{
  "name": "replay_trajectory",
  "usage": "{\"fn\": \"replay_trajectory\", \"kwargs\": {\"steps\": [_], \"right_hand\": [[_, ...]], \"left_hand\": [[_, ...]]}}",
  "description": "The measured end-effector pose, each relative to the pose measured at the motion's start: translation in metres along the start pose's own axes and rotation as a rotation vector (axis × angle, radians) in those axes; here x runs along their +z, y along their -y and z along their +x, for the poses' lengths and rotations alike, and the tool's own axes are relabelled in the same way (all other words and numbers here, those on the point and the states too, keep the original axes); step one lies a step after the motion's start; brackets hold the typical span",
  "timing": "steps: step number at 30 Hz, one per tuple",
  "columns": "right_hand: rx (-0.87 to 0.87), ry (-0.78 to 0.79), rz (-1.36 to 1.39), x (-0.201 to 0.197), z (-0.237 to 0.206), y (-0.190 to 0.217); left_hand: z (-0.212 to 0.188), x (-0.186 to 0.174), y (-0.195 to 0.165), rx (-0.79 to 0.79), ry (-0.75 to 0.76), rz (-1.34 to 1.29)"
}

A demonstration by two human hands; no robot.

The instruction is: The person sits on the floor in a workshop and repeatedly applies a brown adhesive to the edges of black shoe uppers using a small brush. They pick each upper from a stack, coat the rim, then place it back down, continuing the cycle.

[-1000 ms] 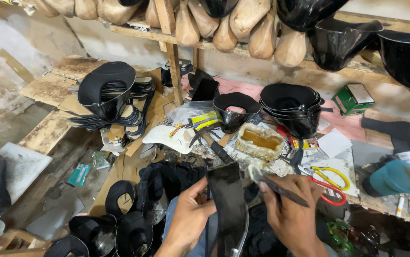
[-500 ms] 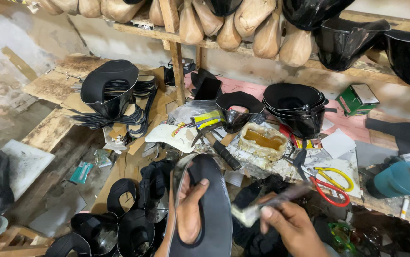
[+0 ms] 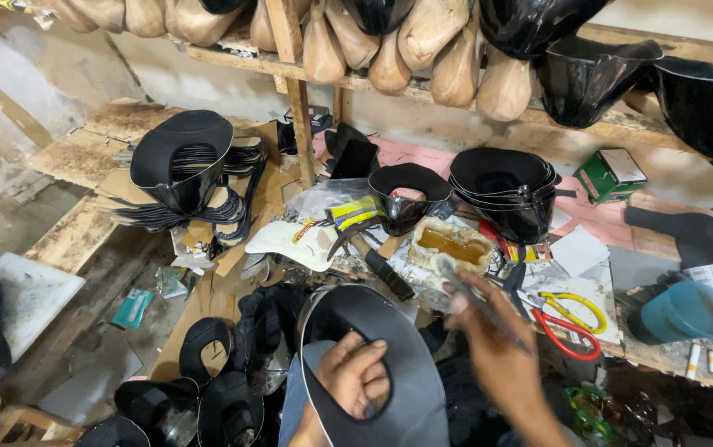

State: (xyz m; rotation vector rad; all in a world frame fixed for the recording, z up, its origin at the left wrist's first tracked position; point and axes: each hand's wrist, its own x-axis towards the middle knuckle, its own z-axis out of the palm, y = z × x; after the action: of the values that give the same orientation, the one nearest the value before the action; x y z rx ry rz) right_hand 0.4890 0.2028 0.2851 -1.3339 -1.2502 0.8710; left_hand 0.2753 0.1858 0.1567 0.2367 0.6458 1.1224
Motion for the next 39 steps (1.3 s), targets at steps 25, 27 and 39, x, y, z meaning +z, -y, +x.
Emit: {"fn": "replay_trajectory", "kwargs": {"steps": [25,27,39], "right_hand": [[0.122,0.418,-0.171,-0.034,0.032,0.023],[-0.142,0.343,-0.28,-0.031,0.024,0.024],[-0.283,0.423,-0.263,-0.036,0.003,0.005]], "left_hand": [[-0.035,0.069,-0.044,0.068,-0.025,0.412],[-0.04,0.077,-0.046,0.044,-0.005,0.425],[-0.034,0.068,-0.049,0.222,-0.004,0.329]]}}
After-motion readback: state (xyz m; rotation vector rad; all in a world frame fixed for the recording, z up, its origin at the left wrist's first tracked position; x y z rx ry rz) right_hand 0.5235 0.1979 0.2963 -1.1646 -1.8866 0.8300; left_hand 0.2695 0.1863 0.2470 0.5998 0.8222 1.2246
